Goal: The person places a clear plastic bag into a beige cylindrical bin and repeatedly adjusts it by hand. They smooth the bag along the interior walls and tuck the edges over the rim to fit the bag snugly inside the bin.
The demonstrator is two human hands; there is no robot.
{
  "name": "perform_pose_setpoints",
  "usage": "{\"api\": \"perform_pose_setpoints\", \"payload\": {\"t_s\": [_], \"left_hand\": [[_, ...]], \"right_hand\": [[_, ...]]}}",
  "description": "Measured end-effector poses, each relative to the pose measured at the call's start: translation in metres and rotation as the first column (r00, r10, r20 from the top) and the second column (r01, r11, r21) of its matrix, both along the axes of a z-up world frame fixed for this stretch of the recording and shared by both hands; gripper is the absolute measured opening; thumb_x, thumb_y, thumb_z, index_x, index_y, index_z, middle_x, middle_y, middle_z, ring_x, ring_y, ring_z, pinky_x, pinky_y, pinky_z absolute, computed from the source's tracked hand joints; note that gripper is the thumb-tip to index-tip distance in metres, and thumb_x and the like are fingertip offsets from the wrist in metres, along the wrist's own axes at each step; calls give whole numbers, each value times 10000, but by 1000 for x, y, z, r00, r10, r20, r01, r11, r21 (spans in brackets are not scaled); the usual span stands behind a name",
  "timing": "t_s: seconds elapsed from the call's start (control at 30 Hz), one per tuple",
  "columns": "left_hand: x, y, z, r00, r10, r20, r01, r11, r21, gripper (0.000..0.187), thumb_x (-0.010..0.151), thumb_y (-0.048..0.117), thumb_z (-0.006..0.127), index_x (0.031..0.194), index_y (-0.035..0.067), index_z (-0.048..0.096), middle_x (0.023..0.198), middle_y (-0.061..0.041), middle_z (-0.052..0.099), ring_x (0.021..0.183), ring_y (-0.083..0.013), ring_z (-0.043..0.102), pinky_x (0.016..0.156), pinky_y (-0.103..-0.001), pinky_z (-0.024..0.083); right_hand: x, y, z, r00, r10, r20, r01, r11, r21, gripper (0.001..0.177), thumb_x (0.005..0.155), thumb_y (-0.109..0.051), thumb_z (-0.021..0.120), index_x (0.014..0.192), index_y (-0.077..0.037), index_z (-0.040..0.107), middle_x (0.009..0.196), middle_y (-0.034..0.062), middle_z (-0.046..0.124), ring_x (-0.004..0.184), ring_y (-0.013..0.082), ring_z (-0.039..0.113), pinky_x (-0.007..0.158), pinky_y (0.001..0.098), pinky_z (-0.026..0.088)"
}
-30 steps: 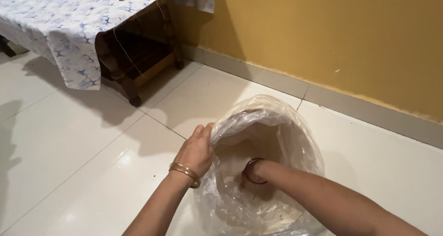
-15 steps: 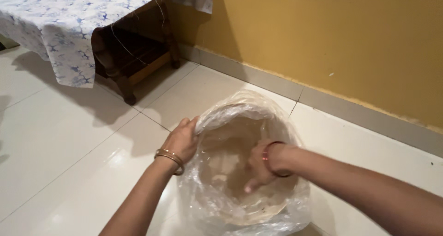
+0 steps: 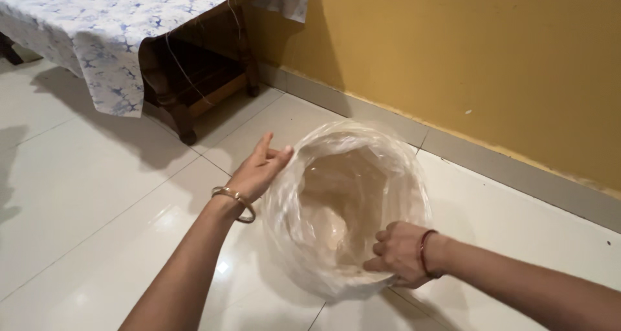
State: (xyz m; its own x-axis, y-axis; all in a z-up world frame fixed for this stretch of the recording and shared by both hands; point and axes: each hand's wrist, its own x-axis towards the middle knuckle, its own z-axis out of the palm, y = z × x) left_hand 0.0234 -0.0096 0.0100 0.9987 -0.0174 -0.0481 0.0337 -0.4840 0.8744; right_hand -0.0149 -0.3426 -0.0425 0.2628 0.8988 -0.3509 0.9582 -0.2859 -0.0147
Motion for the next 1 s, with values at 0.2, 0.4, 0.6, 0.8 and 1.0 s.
{"api": "perform_pose_setpoints", "payload": {"t_s": [0.2,0.4,0.6,0.8,1.0], "left_hand": [[-28,9,5,991,57,-123,-32,981,192,1186,792,734,623,1610,4,169,1326,-317,582,1193,-385,676,969,-457,588],[-62,-34,-13,985,54,-165,-17,975,220,1051,687,561,825,1471,60,335,1276,-252,655,1168,-358,694,998,-414,557],[-67,-45,-30,956,204,210,-270,892,363,523,885,79,580,1400,96,492,1296,-176,629,1133,-393,640,995,-474,503],[-74,-35,-21,949,23,315,-148,914,378,538,829,-1,558,1364,55,536,1210,-166,637,1083,-389,632,956,-466,514],[-78,-56,-13,982,-63,180,-34,873,487,617,826,-10,539,1432,93,488,1245,-130,620,948,-331,699,912,-416,563]], "right_hand": [[-40,59,-28,905,-424,-45,425,904,41,538,942,-410,596,1388,-113,545,992,139,708,949,359,673,799,503,520],[-61,104,-21,803,-589,-88,595,792,138,516,971,-407,556,1367,-78,545,979,162,716,953,359,678,798,501,524],[-78,120,-11,833,-481,-274,550,771,321,511,953,-468,553,1218,-34,603,960,164,709,913,381,674,790,530,509],[-29,100,0,744,-516,-424,591,805,57,568,1056,-519,325,1048,-109,718,986,191,730,929,354,692,921,473,508],[16,108,-103,487,-730,-480,754,629,-192,556,1011,-517,395,1391,-152,572,1447,61,568,1354,234,495,1154,379,356]]}}
